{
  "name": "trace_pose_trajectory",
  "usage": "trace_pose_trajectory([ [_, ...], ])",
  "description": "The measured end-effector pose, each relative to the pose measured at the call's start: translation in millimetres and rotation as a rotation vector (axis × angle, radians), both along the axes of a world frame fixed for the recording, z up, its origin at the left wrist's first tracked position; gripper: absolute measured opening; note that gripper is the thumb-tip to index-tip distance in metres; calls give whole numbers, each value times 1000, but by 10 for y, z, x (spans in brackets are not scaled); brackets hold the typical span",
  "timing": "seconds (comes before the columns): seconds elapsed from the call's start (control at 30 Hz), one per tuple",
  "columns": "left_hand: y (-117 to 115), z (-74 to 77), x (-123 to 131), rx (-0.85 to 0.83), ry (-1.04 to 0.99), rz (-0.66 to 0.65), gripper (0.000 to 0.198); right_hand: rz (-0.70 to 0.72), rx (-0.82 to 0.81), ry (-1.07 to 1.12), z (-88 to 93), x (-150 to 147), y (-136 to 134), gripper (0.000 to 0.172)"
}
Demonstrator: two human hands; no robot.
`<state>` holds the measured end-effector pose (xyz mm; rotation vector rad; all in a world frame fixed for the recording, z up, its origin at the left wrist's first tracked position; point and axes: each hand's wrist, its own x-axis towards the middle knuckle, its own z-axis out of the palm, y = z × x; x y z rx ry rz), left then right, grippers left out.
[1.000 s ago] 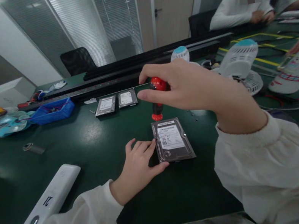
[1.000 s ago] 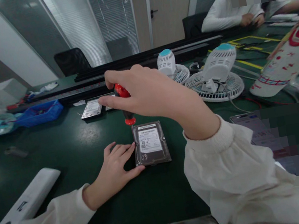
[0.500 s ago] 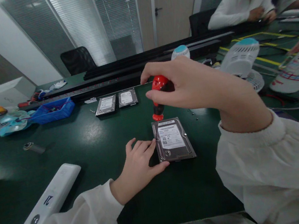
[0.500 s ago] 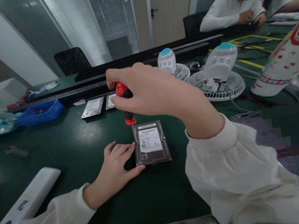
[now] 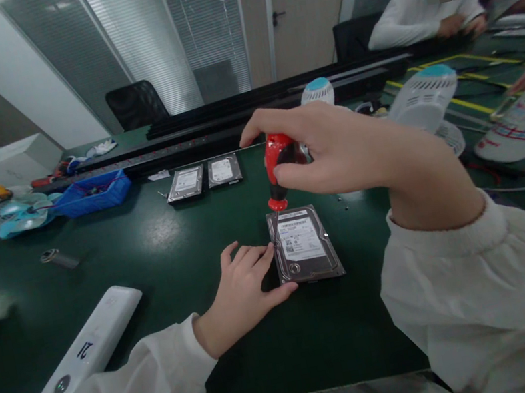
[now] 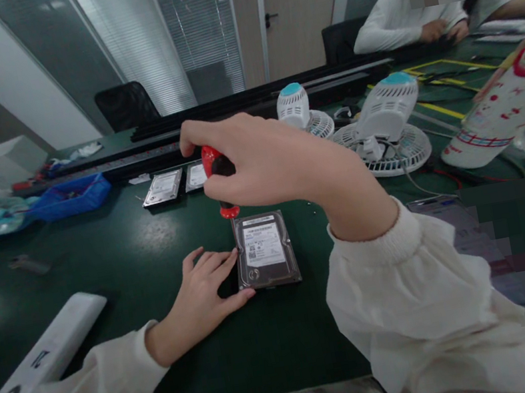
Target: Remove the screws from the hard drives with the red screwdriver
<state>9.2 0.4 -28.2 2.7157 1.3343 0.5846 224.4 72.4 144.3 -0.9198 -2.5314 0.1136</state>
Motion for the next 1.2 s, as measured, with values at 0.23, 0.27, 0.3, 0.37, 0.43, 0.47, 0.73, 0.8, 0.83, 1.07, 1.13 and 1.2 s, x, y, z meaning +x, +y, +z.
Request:
trace_pose_trajectory([
  [0.23,-5,5,2,-5,-4,1,63,-83,78,12,-54,2,50,39],
  [0.27,-5,6,0,-8,0,1,63,-65,59,21,-52,8,50,41],
  [0.3,-4,7,-1,-11,4,0,63,-37,33,30,-48,10,46,45],
  [0.37,-2,9,-3,-14,10,-2,64,19,-13,42,-36,4,29,51],
  [0.43,-1,11,-2,-13,12,1,63,27,-10,36,-29,-16,10,48],
  [0.47,-1,12,-1,-11,11,2,63,3,12,28,-27,-25,3,43],
  [0.73,-2,9,-5,-4,6,-1,61,-94,32,-14,40,74,17,19],
  [0.8,-1,7,-8,0,9,-4,61,-33,1,-30,61,102,12,21],
  [0.83,0,7,-8,1,9,-5,62,-23,-9,-34,64,108,11,25],
  [1.07,-7,2,1,18,-9,-5,57,-85,61,-8,74,93,-25,23],
  [1.13,-10,3,3,22,-12,-4,58,-114,123,62,144,133,-101,20],
  [1.2,-12,9,2,19,-14,-3,58,-196,221,152,237,206,-212,25],
])
